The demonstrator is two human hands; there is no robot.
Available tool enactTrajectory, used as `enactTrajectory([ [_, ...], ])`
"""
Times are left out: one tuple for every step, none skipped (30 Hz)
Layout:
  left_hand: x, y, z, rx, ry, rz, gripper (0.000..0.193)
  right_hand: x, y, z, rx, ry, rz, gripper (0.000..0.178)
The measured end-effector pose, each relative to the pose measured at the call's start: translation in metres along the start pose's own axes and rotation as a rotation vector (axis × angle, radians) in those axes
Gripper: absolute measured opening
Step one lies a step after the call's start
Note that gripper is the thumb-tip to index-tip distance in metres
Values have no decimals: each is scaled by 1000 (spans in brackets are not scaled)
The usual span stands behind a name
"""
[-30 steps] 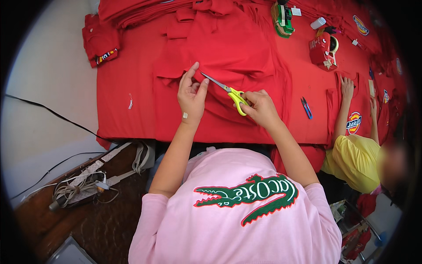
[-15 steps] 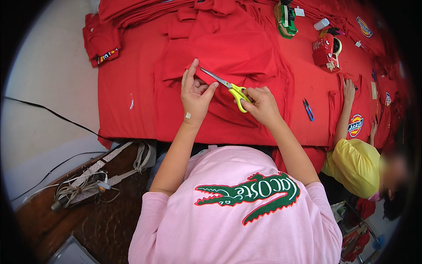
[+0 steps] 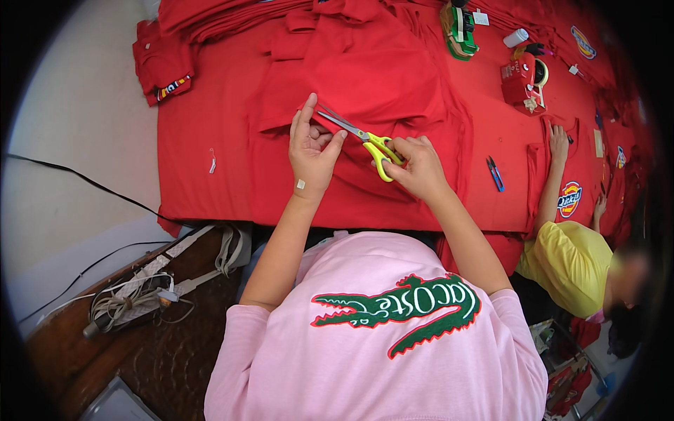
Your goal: The person processes garments by flattening, aligning, and folding red shirts on a table, occasionally using small shears to trim loose threads.
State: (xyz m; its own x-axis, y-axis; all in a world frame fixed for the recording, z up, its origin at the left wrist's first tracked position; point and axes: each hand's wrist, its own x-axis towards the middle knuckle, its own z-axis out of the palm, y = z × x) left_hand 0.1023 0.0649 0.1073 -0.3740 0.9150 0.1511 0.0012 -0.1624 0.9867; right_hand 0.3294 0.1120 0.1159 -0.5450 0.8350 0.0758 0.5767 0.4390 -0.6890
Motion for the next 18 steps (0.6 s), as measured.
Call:
enactTrajectory([
  [0, 2, 1, -12, 3, 2, 82, -1, 4, 3, 23, 10, -15, 26],
  [0, 4, 2, -25, 5, 4, 81, -3, 11, 7, 47, 19, -30, 24],
  [0, 2, 2, -29, 16, 27, 77, -4, 14, 11, 70, 30, -45, 23],
  [1, -1, 1, -32, 30, 50, 74, -5, 14, 12, 77, 15, -35, 21],
  [1, -3, 0, -35, 44, 74, 70, -6, 13, 13, 85, 1, -25, 20],
  [1, -4, -2, -20, 64, 43, 67, -8, 11, 14, 92, -13, -15, 19],
  [1, -4, -5, -3, 87, 13, 64, -9, 8, 13, 97, -10, 1, 18],
  [1, -4, -7, 13, 110, -17, 61, -11, 3, 11, 102, -8, 18, 17],
  [1, -5, -7, 18, 111, -16, 60, -13, -1, 10, 107, -5, 35, 17],
  [-2, -5, -4, 23, 113, -15, 59, -17, -1, 11, 111, 21, 73, 15],
  [-4, -5, -1, 28, 114, -15, 57, -22, 3, 10, 114, 46, 110, 14],
  [-7, -5, 1, 65, 93, -49, 64, -25, 7, 9, 118, 72, 149, 14],
  [-9, -5, 3, 27, 89, -48, 66, -26, 11, 5, 172, 91, 186, 14],
  [-12, -7, 6, -10, 83, -47, 68, -28, 16, 1, 226, 110, 223, 14],
  [-14, -8, 8, -48, 77, -46, 70, -30, 21, -4, 281, 130, 262, 15],
  [-15, -8, 13, -84, 72, -74, 75, -33, 36, -4, 277, 221, 217, 11],
  [-18, -9, 17, -70, 37, -87, 75, -39, 50, -3, 418, 276, 315, 14],
  [-23, -10, 21, -56, 2, -100, 75, -45, 63, -8, 438, 349, 355, 14],
])
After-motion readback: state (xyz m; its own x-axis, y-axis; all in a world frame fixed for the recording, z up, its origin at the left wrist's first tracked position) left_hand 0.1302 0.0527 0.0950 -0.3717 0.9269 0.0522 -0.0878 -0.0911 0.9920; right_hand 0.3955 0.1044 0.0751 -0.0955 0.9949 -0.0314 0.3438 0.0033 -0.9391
